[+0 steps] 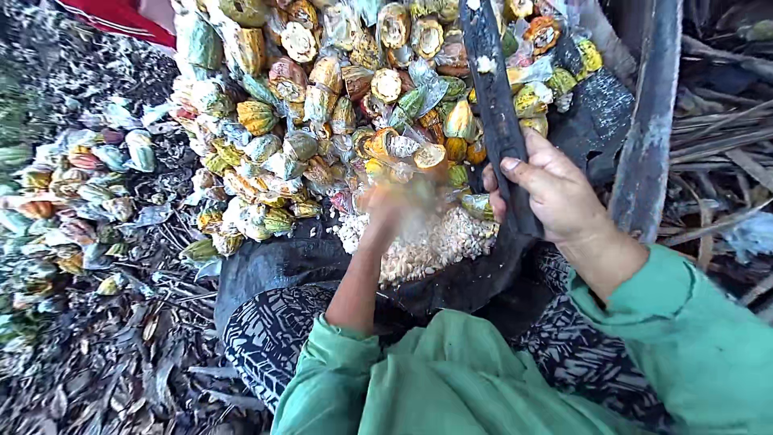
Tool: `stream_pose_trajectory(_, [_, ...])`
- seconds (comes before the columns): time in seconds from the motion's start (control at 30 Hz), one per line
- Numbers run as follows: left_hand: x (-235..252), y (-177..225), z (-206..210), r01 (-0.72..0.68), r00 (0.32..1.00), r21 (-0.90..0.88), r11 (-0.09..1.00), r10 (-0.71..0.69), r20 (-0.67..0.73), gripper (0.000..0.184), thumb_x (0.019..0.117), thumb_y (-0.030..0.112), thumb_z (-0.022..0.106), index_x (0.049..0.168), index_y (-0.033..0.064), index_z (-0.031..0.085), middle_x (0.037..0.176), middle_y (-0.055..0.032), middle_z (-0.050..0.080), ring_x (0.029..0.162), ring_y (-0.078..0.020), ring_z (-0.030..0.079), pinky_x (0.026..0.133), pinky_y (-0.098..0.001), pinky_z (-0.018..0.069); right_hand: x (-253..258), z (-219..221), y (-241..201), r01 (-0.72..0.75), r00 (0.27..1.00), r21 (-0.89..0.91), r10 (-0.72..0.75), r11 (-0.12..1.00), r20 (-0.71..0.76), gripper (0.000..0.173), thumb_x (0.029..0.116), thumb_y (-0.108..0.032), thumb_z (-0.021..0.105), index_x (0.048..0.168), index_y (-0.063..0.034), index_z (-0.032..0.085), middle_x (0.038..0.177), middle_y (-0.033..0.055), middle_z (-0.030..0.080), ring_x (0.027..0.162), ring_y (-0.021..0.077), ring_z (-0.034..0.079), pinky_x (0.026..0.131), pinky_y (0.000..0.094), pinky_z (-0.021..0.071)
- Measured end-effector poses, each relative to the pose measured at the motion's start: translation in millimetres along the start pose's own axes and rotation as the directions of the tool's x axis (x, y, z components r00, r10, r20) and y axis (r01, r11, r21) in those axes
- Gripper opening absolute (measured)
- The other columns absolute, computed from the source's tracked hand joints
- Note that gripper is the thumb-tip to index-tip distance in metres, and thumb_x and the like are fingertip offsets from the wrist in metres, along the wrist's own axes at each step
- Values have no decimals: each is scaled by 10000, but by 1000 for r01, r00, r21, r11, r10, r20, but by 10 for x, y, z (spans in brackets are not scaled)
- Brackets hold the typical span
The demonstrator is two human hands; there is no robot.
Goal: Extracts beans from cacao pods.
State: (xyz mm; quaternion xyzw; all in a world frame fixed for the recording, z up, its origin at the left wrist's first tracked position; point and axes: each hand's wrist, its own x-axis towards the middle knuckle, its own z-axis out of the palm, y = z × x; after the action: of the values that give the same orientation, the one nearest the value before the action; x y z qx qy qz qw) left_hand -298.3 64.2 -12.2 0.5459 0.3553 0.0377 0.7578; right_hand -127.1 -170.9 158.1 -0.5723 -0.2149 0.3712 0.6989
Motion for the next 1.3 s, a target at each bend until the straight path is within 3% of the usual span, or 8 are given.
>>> stream_pose_trajectory(0.17, [-504,1169,-416,-492,868,-353,796,481,-126,936,707,561,834,1462,223,397,1142,-15,692,1005,-153,693,826,-398,610,-16,268,146,208,959,-567,-52,797,280,548,1071,-158,378,1602,-135,244,787,82,637,494,164,610,469,351,575])
stream_pose_trajectory(0.27, [-777,1716,-505,-552,833,-421,720,465,-299,593,1001,590,469,1356,116,505,1184,-150,666,1067,-305,670,881,-542,580,-146,450,236,361,902,-693,-45,624,430,610,1071,-187,379,1647,-172,177,800,128,646,539,224,610,561,454,570])
stream_pose_trajectory(0.53, [-969,1928,-737,-595,799,-464,656,426,-423,422,1048,472,331,1190,155,571,1032,-68,680,944,-207,677,799,-453,582,-581,751,290,582,795,-669,-153,462,586,556,1061,-153,375,1614,-132,323,1079,205,715,818,352,716,755,532,589])
stream_pose_trajectory(0.63, [-990,1909,-529,-633,749,-311,709,459,-478,351,1076,395,335,1198,147,552,988,-53,679,881,-166,683,757,-386,595,-525,784,220,500,824,-721,-6,480,567,565,1077,-150,362,1634,-140,266,980,228,701,806,390,693,770,560,563])
stream_pose_trajectory(0.73, [-929,1875,-504,-646,682,-16,763,568,-460,570,1058,379,388,1571,148,301,1403,-79,555,1197,-170,593,973,-401,530,-489,825,138,422,839,-768,112,481,532,584,1084,-144,351,1649,-149,202,1003,244,697,865,409,691,838,567,547])
stream_pose_trajectory(0.87, [-878,1877,-335,-579,704,137,804,578,-413,683,1044,407,395,1630,122,189,1624,-98,348,1394,-187,465,1089,-422,459,-432,861,128,391,839,-772,150,501,523,602,1088,-135,339,1656,-144,139,930,225,675,798,380,671,797,547,549])
stream_pose_trajectory(1.13, [-889,1623,-15,-490,827,-136,861,410,-384,400,1103,419,298,1260,132,528,995,-38,674,854,-129,672,725,-334,583,-262,823,188,66,793,-637,346,768,501,624,1113,-165,335,1660,-229,41,847,110,580,533,169,559,530,340,528])
stream_pose_trajectory(1.3, [-885,1561,40,-605,793,-362,709,497,-352,499,1089,485,181,1195,198,575,987,0,698,869,-114,688,716,-323,599,-251,883,564,-178,765,-25,154,984,626,740,1047,-133,414,1648,-195,-14,747,-2,535,474,102,535,411,253,495])
